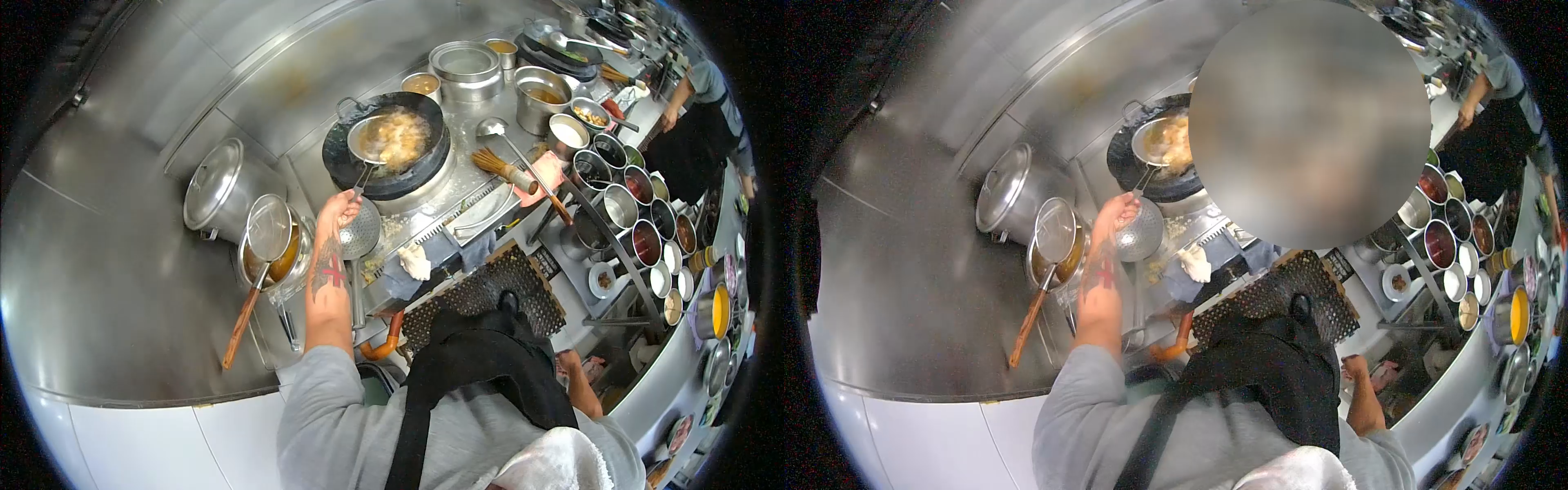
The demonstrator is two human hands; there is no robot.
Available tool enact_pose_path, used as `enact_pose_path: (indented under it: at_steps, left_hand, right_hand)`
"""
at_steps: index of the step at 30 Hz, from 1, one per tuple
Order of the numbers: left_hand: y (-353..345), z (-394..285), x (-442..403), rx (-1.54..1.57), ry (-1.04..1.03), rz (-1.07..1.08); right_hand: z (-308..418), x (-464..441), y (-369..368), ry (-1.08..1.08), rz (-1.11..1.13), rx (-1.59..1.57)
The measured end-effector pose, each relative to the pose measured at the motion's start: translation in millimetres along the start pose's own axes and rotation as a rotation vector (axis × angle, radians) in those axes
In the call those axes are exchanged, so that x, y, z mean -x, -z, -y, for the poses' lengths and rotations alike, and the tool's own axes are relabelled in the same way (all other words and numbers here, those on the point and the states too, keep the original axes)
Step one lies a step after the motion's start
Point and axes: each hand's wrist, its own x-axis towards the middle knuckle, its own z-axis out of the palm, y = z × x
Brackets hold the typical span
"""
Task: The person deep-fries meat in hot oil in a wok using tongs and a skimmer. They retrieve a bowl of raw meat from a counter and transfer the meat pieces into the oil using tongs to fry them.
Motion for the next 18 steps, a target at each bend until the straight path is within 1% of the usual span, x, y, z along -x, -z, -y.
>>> enact_pose_path:
  at_steps: [1, 3, 4, 5, 8, 9, 10, 13, 14, 16, 17, 18]
  left_hand:
    - [-8, 2, 3, -0.029, 0.0, 0.031]
    - [-7, 7, 5, -0.061, 0.003, 0.058]
    - [-3, 8, 6, -0.068, 0.007, 0.148]
    - [0, 8, 10, -0.077, 0.012, 0.239]
    - [12, 8, 34, -0.098, -0.02, 0.302]
    - [0, 8, 62, -0.152, -0.082, 0.134]
    - [3, 4, 64, -0.161, -0.082, 0.134]
    - [23, -1, 58, -0.125, -0.164, 0.071]
    - [11, 0, 58, -0.125, -0.165, 0.067]
    - [-13, 5, 57, -0.029, -0.158, -0.079]
    - [-14, 2, 56, -0.033, -0.167, -0.077]
    - [-15, 0, 54, -0.133, -0.201, -0.13]
  right_hand:
    - [-9, 11, -3, -0.089, 0.006, -0.086]
    - [-27, 26, -9, -0.183, 0.018, -0.177]
    - [-35, 28, -12, -0.208, 0.025, -0.208]
    - [-47, 26, -15, -0.223, 0.034, -0.23]
    - [-80, -10, -24, -0.33, 0.046, -0.375]
    - [-98, -29, -25, -0.384, 0.049, -0.44]
    - [-86, -21, -24, -0.347, 0.04, -0.399]
    - [-20, 8, -9, -0.179, -0.018, -0.287]
    - [-23, -4, -12, -0.178, -0.014, -0.284]
    - [-24, -36, -17, -0.019, -0.024, -0.382]
    - [-2, -27, -16, -0.01, -0.024, -0.386]
    - [26, -13, -12, -0.039, -0.048, -0.363]
